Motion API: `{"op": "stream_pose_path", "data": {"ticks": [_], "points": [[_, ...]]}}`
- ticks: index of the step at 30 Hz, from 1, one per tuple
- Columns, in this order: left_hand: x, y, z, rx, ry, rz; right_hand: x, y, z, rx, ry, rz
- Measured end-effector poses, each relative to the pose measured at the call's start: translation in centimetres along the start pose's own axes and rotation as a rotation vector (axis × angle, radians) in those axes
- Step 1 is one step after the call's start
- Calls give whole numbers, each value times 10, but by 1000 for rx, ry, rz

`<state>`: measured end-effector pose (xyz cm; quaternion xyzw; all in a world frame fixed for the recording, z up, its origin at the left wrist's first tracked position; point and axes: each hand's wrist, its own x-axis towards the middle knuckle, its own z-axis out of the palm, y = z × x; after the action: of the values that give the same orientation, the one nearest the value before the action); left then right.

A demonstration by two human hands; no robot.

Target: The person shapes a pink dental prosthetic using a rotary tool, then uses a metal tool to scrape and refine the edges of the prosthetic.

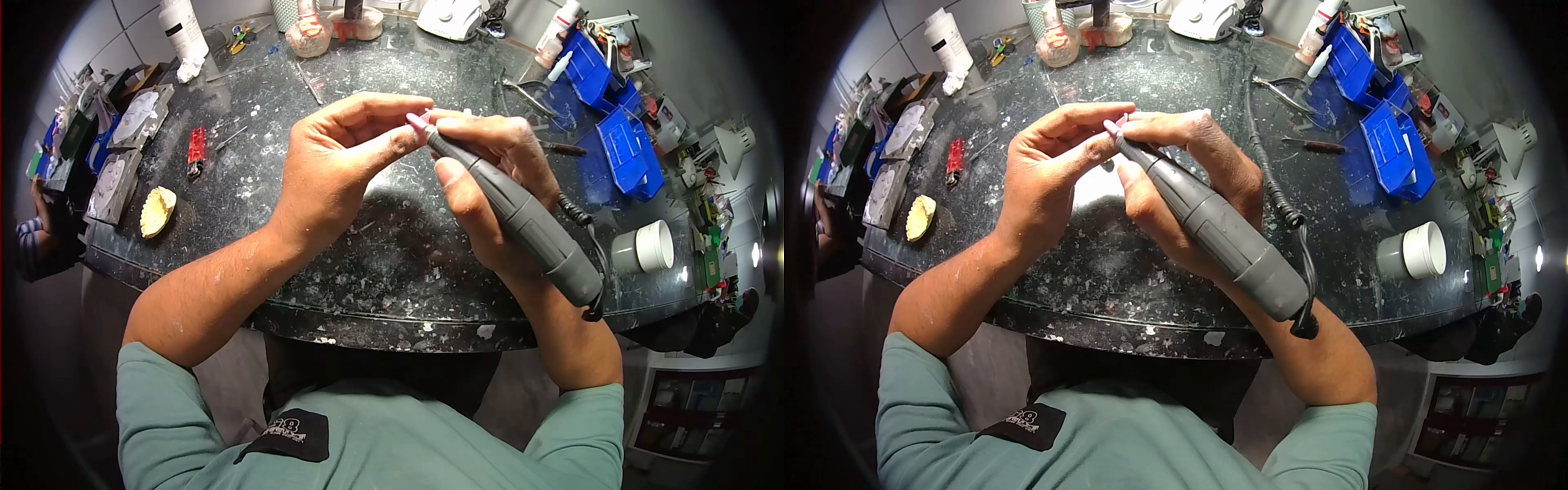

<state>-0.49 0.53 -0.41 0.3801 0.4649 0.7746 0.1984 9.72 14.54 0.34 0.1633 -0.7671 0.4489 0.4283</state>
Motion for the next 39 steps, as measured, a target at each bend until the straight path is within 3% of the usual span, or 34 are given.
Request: {"op": "stream_pose_path", "data": {"ticks": [4, 8, 15, 17, 33, 39], "points": [[1, 2, 2, -28, 13, -37, 2, -9, 0, 13, 54, 110], [1, 0, 1, -98, 26, -45, 3, -4, -1, -49, 22, 29], [3, 0, 0, -132, 15, -43, 4, -12, -6, -120, 55, 105], [3, -3, 0, -105, 38, -23, 4, -13, -5, -18, 17, 130], [6, 3, -5, -11, -36, 14, 4, -9, -9, 51, -1, 91], [5, 4, -2, 58, -13, 40, 3, -2, -5, -77, 7, 23]]}}
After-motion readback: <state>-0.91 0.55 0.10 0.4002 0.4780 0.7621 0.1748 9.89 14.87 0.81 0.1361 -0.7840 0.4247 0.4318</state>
